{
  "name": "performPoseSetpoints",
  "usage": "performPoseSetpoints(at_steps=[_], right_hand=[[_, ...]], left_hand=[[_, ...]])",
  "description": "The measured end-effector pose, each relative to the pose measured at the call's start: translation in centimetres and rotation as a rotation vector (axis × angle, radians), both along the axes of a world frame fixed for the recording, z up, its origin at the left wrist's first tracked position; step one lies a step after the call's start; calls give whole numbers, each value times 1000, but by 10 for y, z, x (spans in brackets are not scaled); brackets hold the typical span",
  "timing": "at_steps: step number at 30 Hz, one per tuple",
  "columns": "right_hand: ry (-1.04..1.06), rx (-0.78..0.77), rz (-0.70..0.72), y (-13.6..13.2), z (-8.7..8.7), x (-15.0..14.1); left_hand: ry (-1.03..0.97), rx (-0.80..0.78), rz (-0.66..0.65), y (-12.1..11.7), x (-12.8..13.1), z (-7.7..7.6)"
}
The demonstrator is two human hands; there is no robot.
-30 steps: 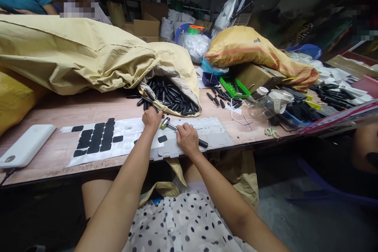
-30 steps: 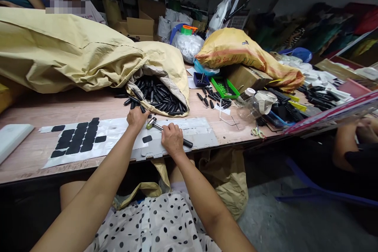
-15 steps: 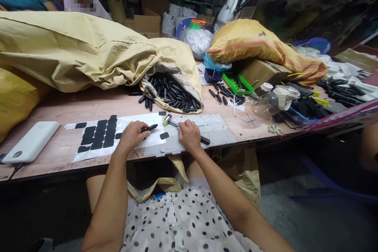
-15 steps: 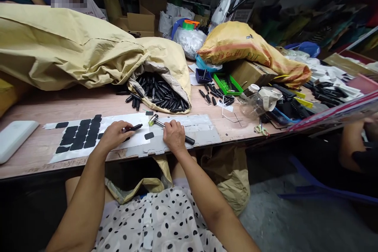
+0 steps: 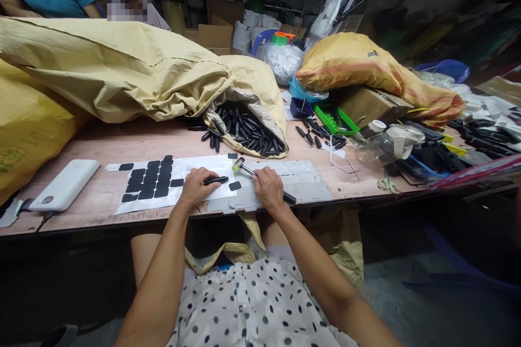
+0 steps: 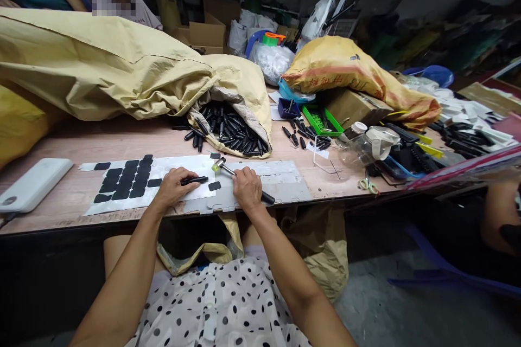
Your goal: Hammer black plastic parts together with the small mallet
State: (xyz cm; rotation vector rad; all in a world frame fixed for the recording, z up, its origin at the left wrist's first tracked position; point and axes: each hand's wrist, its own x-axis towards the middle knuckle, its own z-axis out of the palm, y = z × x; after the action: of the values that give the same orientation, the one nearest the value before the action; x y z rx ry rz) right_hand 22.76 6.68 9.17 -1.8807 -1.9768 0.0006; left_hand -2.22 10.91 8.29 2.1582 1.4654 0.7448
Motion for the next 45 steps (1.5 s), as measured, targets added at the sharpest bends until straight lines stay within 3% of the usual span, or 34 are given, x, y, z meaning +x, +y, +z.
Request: performPoseSetpoints(at_steps=[5, 10, 15, 21, 26, 29, 36, 41, 45], right_hand=[[217, 30, 162, -22, 4, -19], [295, 47, 268, -31, 9, -36], [242, -77, 221, -32, 10, -38], [273, 15, 197, -31, 9, -30], [277, -62, 192, -31, 5, -23], [270, -32, 161, -25, 5, -18], [-14, -52, -3, 5, 10, 2], [-143, -58, -15, 14, 2, 7], [-161, -20, -13, 14, -5, 6]], left_hand=[[-10, -30, 24, 2, 1, -2], [-15, -51, 56, 2, 5, -1], [-23, -88, 87, -2, 10, 4], [-59, -94, 85, -3, 11, 4], [-48, -111, 90, -3, 12, 6], [-42, -108, 85, -4, 12, 8], [6, -105, 75, -6, 12, 11], [17, -109, 71, -5, 11, 12], [-112, -83, 65, -8, 11, 15]])
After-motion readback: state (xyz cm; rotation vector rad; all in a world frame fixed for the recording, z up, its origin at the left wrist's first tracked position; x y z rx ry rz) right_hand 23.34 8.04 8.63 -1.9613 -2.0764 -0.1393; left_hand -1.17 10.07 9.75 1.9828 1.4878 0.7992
